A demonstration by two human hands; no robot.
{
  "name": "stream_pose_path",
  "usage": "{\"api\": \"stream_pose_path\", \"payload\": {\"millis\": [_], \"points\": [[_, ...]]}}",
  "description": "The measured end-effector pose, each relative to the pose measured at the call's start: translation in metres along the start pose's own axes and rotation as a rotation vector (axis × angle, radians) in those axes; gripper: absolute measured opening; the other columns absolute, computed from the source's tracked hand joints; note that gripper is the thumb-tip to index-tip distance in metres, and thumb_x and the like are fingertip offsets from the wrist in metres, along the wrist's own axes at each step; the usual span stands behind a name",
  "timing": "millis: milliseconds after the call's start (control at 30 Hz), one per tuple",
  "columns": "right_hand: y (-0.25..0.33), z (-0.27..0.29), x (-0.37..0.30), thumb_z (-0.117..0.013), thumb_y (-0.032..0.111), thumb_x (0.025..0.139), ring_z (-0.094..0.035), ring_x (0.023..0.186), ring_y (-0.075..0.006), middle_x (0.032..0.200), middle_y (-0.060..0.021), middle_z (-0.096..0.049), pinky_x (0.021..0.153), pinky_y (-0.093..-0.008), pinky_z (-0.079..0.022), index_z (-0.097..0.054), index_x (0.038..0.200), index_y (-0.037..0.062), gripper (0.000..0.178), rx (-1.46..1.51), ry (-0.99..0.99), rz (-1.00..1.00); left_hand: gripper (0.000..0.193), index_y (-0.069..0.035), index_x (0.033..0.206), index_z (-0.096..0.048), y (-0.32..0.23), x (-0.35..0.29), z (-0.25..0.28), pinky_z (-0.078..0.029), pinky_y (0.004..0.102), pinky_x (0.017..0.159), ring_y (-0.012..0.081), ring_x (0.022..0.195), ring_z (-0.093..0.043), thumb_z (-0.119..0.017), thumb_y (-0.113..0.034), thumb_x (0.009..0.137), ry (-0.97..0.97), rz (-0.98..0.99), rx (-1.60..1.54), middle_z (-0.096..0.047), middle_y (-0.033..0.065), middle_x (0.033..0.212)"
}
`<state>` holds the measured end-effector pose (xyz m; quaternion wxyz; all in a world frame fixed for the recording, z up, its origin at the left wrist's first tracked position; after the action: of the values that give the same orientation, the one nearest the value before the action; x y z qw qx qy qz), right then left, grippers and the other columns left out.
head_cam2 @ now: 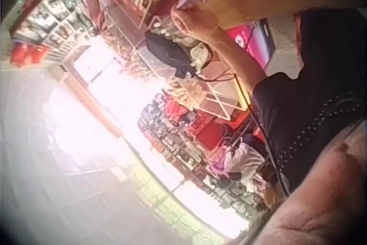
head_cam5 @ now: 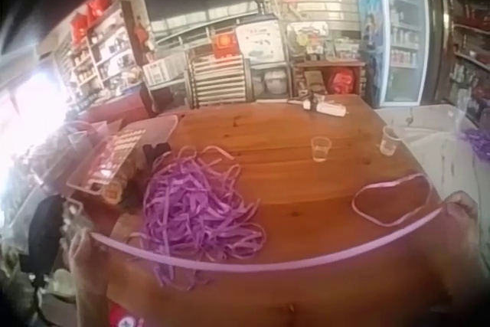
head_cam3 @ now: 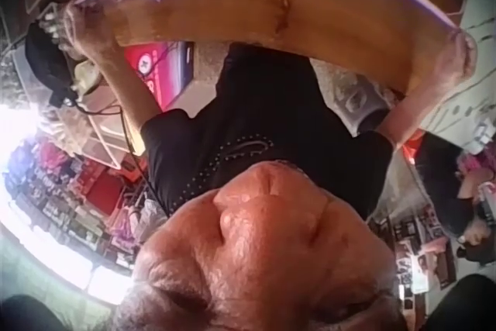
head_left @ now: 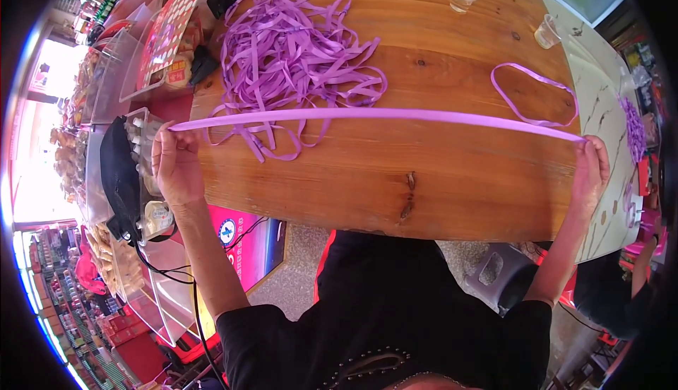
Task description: Tying knots in purple plastic ribbons to assemble toy components.
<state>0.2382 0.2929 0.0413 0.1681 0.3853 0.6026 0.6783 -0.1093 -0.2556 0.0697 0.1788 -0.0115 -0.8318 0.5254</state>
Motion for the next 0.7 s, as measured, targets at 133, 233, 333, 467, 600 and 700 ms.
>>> {"api": "stream_pose_path", "payload": {"millis": [133,233,333,467,600,700], "points": [[-0.010,-0.031,0.008,-0.052,0.009,0.090,-0.049,0.088,-0.0144,0.093,-0.0060,-0.055,0.087,-0.0331,-0.037,-0.060,0.100,-0.0011,0.016,0.497,0.054,-0.041,0.023,0.000,0.102,-0.057,0.014,0.003,-0.020,-0.031,0.0468,0.106,0.0245,0.102,-0.057,-0.053,-0.020,0.091,-0.157,0.105,-0.455,-0.061,0.0104,0.102],[0.005,-0.056,0.012,-0.053,0.009,0.090,-0.048,0.092,-0.0171,0.096,-0.0081,-0.052,0.092,-0.0384,-0.037,-0.057,0.106,-0.0031,0.020,0.775,-0.105,-0.127,0.023,-0.002,0.097,-0.057,0.019,0.011,-0.041,-0.038,0.0390,0.097,0.0168,0.086,-0.057,-0.051,-0.024,0.092,-0.257,0.077,-0.606,-0.060,0.0049,0.087],[0.007,-0.024,0.023,-0.053,0.004,0.088,-0.048,0.094,-0.0193,0.097,-0.0094,-0.049,0.095,-0.0422,-0.035,-0.050,0.113,-0.0043,0.026,0.986,-0.122,-0.159,0.025,-0.004,0.091,-0.057,0.026,0.019,-0.057,-0.040,0.0291,0.072,0.0105,0.063,-0.044,-0.050,-0.027,0.092,0.225,0.219,-0.858,-0.049,-0.0017,0.069],[0.011,-0.003,0.040,-0.051,-0.004,0.085,-0.048,0.088,-0.0189,0.093,-0.0085,-0.048,0.095,-0.0426,-0.034,-0.044,0.112,-0.0034,0.028,1.196,-0.054,-0.022,0.027,-0.002,0.087,-0.056,0.041,0.000,-0.099,-0.026,0.0230,0.051,0.0079,0.053,-0.025,-0.049,-0.027,0.094,0.048,0.290,-0.515,-0.032,-0.0047,0.061],[-0.001,0.001,0.050,-0.050,-0.004,0.086,-0.046,0.077,-0.0154,0.091,-0.0064,-0.047,0.082,-0.0372,-0.036,-0.046,0.105,-0.0016,0.019,1.385,-0.044,-0.106,0.026,-0.001,0.092,-0.058,0.053,-0.022,-0.138,-0.028,0.0221,0.052,0.0071,0.056,-0.028,-0.048,-0.024,0.095,0.086,0.388,-0.361,-0.035,-0.0041,0.064],[0.001,-0.024,0.044,-0.052,-0.001,0.088,-0.046,0.075,-0.0130,0.088,-0.0053,-0.046,0.080,-0.0333,-0.037,-0.047,0.108,-0.0007,0.021,1.088,-0.021,-0.140,0.021,0.000,0.104,-0.058,0.058,-0.033,-0.158,-0.038,0.0231,0.059,0.0067,0.063,-0.038,-0.048,-0.016,0.095,0.127,0.428,-0.246,-0.048,-0.0020,0.074]]}}
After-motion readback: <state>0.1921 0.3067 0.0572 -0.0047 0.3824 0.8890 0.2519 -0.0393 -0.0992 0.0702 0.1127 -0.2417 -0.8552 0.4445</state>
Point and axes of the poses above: each hand's wrist, its own x-axis towards the middle knuckle, its own z-axis out of the back of the hand, y = z × x, the point moved 2 cm from there along x, towards the middle knuckle
